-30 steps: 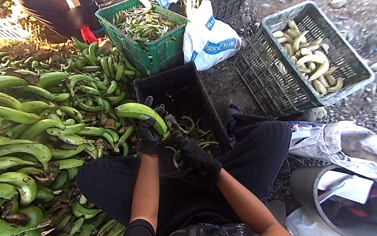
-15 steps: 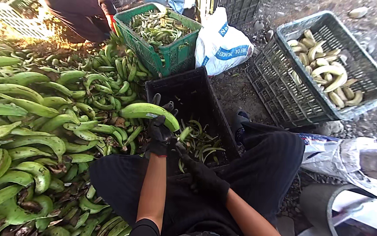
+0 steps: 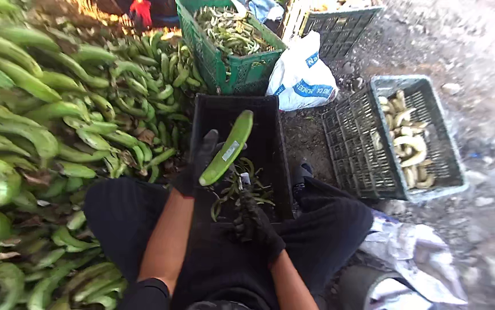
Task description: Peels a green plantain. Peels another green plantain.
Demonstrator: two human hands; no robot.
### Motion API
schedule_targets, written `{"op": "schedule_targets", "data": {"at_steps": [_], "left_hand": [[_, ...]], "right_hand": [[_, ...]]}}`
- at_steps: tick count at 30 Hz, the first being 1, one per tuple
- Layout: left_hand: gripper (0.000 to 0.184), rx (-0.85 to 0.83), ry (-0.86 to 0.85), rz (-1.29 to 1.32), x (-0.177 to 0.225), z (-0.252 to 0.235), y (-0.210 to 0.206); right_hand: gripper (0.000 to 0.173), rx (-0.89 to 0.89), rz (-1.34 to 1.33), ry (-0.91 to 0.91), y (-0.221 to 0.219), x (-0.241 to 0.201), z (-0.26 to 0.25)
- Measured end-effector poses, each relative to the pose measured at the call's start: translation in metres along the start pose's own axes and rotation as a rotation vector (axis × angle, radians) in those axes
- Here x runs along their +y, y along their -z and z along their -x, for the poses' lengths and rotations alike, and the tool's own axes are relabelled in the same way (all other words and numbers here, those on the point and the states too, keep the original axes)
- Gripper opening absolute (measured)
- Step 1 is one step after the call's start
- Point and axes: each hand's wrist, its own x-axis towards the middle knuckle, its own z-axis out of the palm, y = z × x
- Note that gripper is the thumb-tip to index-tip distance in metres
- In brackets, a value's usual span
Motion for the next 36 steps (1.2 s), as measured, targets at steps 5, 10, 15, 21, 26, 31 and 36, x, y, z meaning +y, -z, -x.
{"op": "schedule_targets", "data": {"at_steps": [5,10,15,21,26,31,36], "left_hand": [[0.053,-0.408,0.131,-0.049,-0.028,-0.004,0.025],[0.051,-0.269,0.236,-0.270,-0.010,0.015,0.005],[0.053,-0.211,0.280,-0.355,0.001,0.022,-0.002],[0.061,-0.340,0.225,-0.260,-0.048,-0.003,0.040],[0.058,-0.369,0.226,-0.332,-0.047,-0.007,0.039],[0.059,-0.264,0.338,-0.340,-0.017,0.007,0.011],[0.058,-0.251,0.322,-0.346,-0.017,0.007,0.010]], "right_hand": [[0.058,0.000,-0.071,-0.009,0.001,0.002,-0.002],[0.055,-0.006,-0.065,-0.021,0.001,0.005,-0.002],[0.057,0.039,-0.011,-0.010,-0.004,0.002,-0.005],[0.058,0.038,0.020,-0.008,-0.001,0.004,-0.008],[0.060,0.084,0.049,-0.025,-0.006,0.002,-0.008],[0.062,0.077,0.088,-0.017,-0.005,0.003,-0.010],[0.065,0.093,0.092,-0.032,-0.007,0.002,-0.011]]}}
